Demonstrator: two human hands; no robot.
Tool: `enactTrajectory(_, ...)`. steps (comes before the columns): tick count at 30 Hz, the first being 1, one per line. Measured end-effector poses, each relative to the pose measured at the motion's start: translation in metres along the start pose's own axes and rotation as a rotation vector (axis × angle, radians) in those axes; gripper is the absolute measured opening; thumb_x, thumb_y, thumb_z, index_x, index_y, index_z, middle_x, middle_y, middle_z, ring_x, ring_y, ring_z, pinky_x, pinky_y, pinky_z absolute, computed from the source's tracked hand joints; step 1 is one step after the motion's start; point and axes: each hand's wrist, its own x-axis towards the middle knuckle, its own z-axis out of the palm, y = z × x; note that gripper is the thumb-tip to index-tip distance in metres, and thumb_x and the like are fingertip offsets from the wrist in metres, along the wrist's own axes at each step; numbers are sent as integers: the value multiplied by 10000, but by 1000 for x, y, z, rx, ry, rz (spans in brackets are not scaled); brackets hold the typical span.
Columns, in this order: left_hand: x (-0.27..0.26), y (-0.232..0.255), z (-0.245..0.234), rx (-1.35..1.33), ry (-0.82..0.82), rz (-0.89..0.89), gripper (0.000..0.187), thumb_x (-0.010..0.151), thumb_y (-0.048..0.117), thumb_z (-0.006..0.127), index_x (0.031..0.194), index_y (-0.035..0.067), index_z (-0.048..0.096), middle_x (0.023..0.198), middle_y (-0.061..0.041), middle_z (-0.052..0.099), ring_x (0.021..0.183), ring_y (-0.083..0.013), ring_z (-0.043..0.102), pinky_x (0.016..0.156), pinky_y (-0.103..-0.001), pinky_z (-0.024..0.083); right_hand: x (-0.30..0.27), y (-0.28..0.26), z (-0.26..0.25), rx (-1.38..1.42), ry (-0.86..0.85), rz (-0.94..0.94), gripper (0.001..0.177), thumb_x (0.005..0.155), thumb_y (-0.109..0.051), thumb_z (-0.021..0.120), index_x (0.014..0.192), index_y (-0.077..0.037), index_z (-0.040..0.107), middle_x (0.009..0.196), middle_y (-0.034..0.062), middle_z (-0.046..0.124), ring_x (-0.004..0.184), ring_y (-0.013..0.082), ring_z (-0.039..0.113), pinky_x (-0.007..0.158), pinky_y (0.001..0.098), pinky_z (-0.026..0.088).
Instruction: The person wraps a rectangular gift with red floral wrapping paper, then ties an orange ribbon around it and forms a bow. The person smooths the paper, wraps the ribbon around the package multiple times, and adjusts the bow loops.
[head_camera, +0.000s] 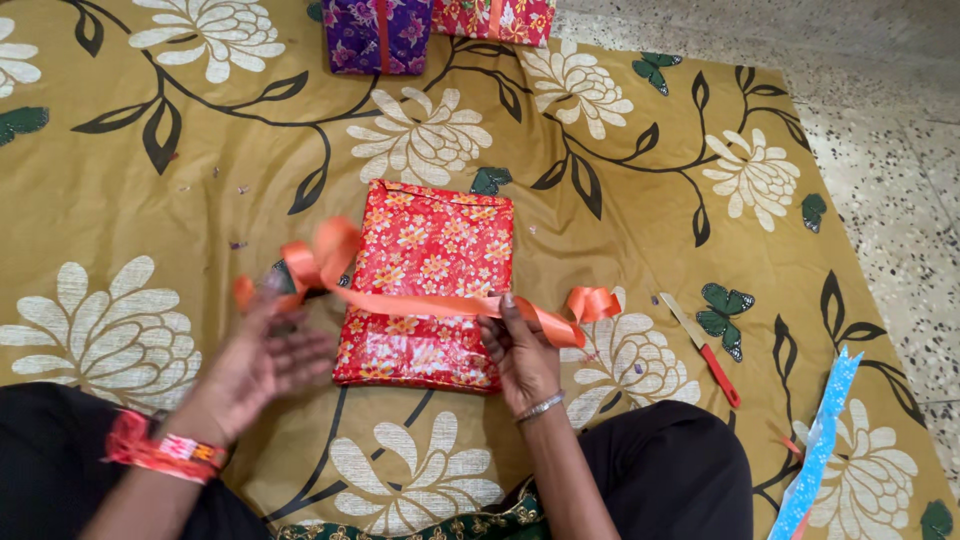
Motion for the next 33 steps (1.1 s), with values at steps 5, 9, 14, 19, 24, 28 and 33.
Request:
enactTrajectory(5, -17, -42, 41, 195, -288, -97, 625, 844, 522, 659, 1201, 10, 681, 1042, -177, 769, 936, -250, 761, 850, -371, 645, -13, -8, 9, -22, -15, 17, 246, 908, -242, 764, 1059, -53, 722, 910, 39, 743, 815, 151, 736, 676, 264, 594)
enactTrajectory(9, -17, -49, 85, 221, -258, 37, 522, 850, 480, 669, 1197, 90, 668, 1059, -116, 761, 924, -176, 741, 793, -349, 644, -29, -5, 23, -174, -31, -63, 302, 910, -244, 746, 1123, -30, 757, 1018, 46, 779, 837, 111, 725, 674, 262, 582)
enactTrajectory(14, -13, -47, 106, 100, -171, 98, 455, 894, 385, 711, 1185, 42, 643, 1061, -108, 708, 900, -179, 742, 769, -340, 640, -44, -2, 36, -565, -168, -397, 284, 945, -238, 735, 1128, -33, 806, 1014, 55, 805, 822, 84, 692, 690, 259, 572)
enactTrajectory(19, -2, -56, 102, -44, -200, 147, 318, 901, 143, 691, 1188, 18, 635, 1087, -131, 725, 885, -199, 744, 797, -338, 653, -50, 1, 42, -722, -233, -539, 254, 943, -241, 743, 1104, -54, 804, 988, 34, 809, 852, 71, 720, 770, 233, 585)
enactTrajectory(24, 16, -59, 78, -174, -192, 140, 328, 943, 112, 605, 1259, 29, 636, 1159, -105, 737, 904, -198, 746, 818, -315, 649, -49, 2, 39, -615, -130, -333, 286, 915, -278, 755, 1091, -63, 821, 922, 27, 786, 758, 81, 673, 663, 255, 567)
enactTrajectory(28, 34, -42, 47, -249, -210, 185, 391, 957, 242, 632, 1308, 71, 625, 1187, -128, 724, 997, -225, 714, 824, -369, 611, -42, 0, 33, -579, -103, -280, 328, 913, -309, 758, 1067, -26, 816, 865, 39, 771, 720, 104, 683, 622, 255, 547)
enactTrajectory(33, 45, 0, -17, -425, -283, 274, 495, 977, 418, 595, 1341, 82, 608, 1268, -86, 713, 1176, -219, 691, 962, -417, 584, -31, -3, 22, -320, -30, -147, 335, 912, -279, 756, 1084, 8, 755, 895, 64, 771, 715, 125, 710, 603, 246, 542)
